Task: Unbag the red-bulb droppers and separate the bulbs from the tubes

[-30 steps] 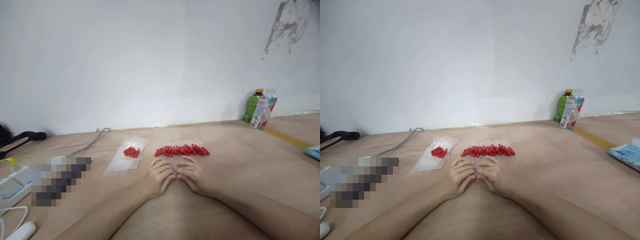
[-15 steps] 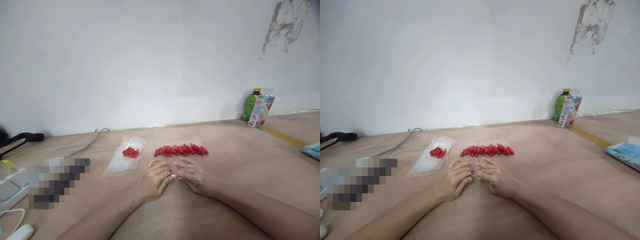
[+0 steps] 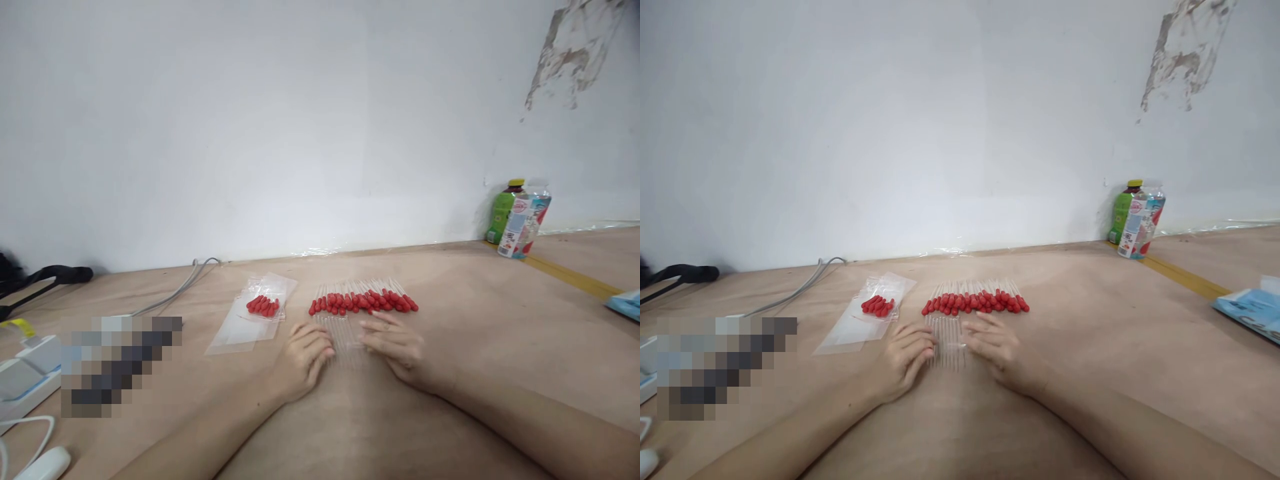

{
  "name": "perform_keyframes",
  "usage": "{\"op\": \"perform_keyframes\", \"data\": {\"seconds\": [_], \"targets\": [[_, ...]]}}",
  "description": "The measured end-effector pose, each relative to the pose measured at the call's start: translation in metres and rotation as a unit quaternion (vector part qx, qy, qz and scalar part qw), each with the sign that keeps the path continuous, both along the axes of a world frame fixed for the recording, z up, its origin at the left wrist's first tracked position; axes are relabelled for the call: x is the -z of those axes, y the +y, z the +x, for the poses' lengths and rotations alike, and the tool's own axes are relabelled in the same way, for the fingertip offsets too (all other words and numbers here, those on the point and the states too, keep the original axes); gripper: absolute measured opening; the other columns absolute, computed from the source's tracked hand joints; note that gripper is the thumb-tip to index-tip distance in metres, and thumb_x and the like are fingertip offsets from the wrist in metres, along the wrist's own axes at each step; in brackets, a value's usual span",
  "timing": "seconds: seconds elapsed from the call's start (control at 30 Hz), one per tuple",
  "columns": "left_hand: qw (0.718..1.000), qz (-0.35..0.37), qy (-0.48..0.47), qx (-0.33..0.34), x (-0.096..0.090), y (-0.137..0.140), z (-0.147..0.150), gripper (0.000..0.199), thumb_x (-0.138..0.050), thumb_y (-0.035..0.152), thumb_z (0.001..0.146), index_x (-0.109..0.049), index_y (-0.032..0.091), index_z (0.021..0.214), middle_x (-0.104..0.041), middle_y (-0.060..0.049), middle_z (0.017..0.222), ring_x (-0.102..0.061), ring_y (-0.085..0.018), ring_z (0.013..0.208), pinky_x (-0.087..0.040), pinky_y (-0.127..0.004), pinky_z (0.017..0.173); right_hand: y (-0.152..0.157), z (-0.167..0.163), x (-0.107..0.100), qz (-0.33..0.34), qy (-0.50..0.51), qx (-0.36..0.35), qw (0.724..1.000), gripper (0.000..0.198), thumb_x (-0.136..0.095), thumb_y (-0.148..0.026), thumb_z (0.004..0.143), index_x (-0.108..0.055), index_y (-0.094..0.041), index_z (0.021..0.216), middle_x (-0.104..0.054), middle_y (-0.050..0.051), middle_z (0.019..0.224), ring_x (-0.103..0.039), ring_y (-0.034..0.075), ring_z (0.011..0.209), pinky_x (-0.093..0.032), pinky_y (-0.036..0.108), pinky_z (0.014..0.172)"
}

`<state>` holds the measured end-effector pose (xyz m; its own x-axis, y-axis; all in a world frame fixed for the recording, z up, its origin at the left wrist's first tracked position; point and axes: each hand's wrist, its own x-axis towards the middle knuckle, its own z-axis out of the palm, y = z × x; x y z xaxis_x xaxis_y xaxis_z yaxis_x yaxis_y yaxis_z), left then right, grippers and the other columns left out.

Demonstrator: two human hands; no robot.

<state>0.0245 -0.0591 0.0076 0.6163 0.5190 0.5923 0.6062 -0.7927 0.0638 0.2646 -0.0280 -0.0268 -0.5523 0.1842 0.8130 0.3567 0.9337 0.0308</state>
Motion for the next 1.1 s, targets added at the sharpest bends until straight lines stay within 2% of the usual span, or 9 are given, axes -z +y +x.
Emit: {"op": "perform_keyframes", "data": {"seconds": [0.07, 0.17, 0.27, 0.33, 0.4, 0.5, 0.63, 0.83, 1.1], "targets": [[0.998, -0.002, -0.037, -0.047, -0.002, 0.006, -0.01, 0.016, -0.041, 0.019, 0.086, -0.057, 0.018, 0.085, -0.063, -0.004, 0.086, -0.055, -0.017, 0.086, -0.04, -0.031, 0.078, 0.002, 0.006, -0.003, -0.024, 0.021, 0.048, 0.998, 0.031, -0.043, -0.014, 0.085, -0.054, -0.023, 0.113, -0.067, 0.003, 0.084, -0.061, 0.015, 0.087, -0.041, 0.037, 0.087], [0.99, -0.02, -0.078, -0.113, -0.008, 0.019, -0.026, 0.017, -0.041, 0.021, 0.087, -0.058, 0.019, 0.091, -0.056, -0.004, 0.085, -0.052, -0.015, 0.08, -0.043, -0.028, 0.072, 0.004, 0.009, -0.004, -0.055, 0.011, 0.13, 0.99, 0.025, -0.047, -0.022, 0.084, -0.06, -0.023, 0.106, -0.064, 0.002, 0.071, -0.057, 0.012, 0.064, -0.04, 0.031, 0.07], [0.98, -0.019, -0.092, -0.175, -0.013, 0.034, -0.041, 0.023, -0.037, 0.018, 0.087, -0.057, 0.019, 0.099, -0.049, -0.005, 0.086, -0.051, -0.015, 0.079, -0.045, -0.028, 0.071, 0.004, 0.007, -0.002, -0.091, -0.019, 0.198, 0.976, 0.028, -0.043, -0.021, 0.085, -0.06, -0.022, 0.106, -0.061, 0.003, 0.07, -0.054, 0.013, 0.063, -0.035, 0.029, 0.064], [0.973, -0.016, -0.091, -0.213, -0.015, 0.043, -0.051, 0.026, -0.036, 0.015, 0.085, -0.056, 0.017, 0.102, -0.046, -0.005, 0.087, -0.052, -0.015, 0.08, -0.045, -0.029, 0.073, 0.003, 0.003, -0.002, -0.118, -0.03, 0.215, 0.969, 0.031, -0.04, -0.018, 0.084, -0.057, -0.021, 0.109, -0.061, 0.003, 0.073, -0.054, 0.014, 0.068, -0.034, 0.029, 0.066], [0.963, -0.015, -0.091, -0.253, -0.016, 0.051, -0.06, 0.027, -0.037, 0.012, 0.083, -0.054, 0.016, 0.104, -0.046, -0.006, 0.088, -0.052, -0.016, 0.083, -0.046, -0.028, 0.074, 0.001, -0.001, -0.004, -0.139, -0.024, 0.218, 0.966, 0.029, -0.04, -0.016, 0.082, -0.056, -0.019, 0.106, -0.062, 0.003, 0.076, -0.055, 0.015, 0.071, -0.033, 0.029, 0.068], [0.948, -0.013, -0.079, -0.307, -0.02, 0.064, -0.071, 0.029, -0.035, 0.012, 0.081, -0.051, 0.016, 0.105, -0.048, -0.007, 0.092, -0.054, -0.016, 0.083, -0.046, -0.027, 0.073, 0.0, -0.006, -0.007, -0.156, -0.006, 0.222, 0.963, 0.017, -0.043, -0.015, 0.078, -0.056, -0.017, 0.089, -0.062, 0.002, 0.071, -0.054, 0.015, 0.065, -0.031, 0.029, 0.066], [0.945, -0.015, -0.041, -0.325, -0.022, 0.079, -0.08, 0.028, -0.038, 0.012, 0.077, -0.052, 0.017, 0.102, -0.056, -0.007, 0.092, -0.055, -0.019, 0.087, -0.045, -0.032, 0.077, -0.002, -0.012, -0.009, -0.148, -0.003, 0.219, 0.964, 0.012, -0.043, -0.013, 0.076, -0.053, -0.018, 0.074, -0.061, 0.001, 0.066, -0.051, 0.014, 0.061, -0.029, 0.029, 0.065], [0.937, -0.017, 0.006, -0.348, -0.018, 0.087, -0.082, 0.023, -0.042, 0.016, 0.074, -0.058, 0.018, 0.091, -0.063, -0.008, 0.086, -0.055, -0.024, 0.087, -0.043, -0.035, 0.077, -0.006, -0.014, -0.013, -0.146, -0.021, 0.194, 0.97, 0.011, -0.044, -0.018, 0.079, -0.055, -0.019, 0.078, -0.061, 0.001, 0.07, -0.053, 0.014, 0.065, -0.03, 0.03, 0.069], [0.932, -0.011, 0.022, -0.362, -0.019, 0.08, -0.082, 0.028, -0.039, 0.033, 0.082, -0.062, 0.019, 0.088, -0.066, -0.007, 0.087, -0.057, -0.024, 0.085, -0.042, -0.034, 0.074, -0.011, -0.014, -0.019, -0.164, -0.044, 0.142, 0.975, 0.017, -0.052, -0.035, 0.079, -0.058, -0.02, 0.083, -0.063, 0.003, 0.077, -0.053, 0.016, 0.074, -0.029, 0.034, 0.077]]}}
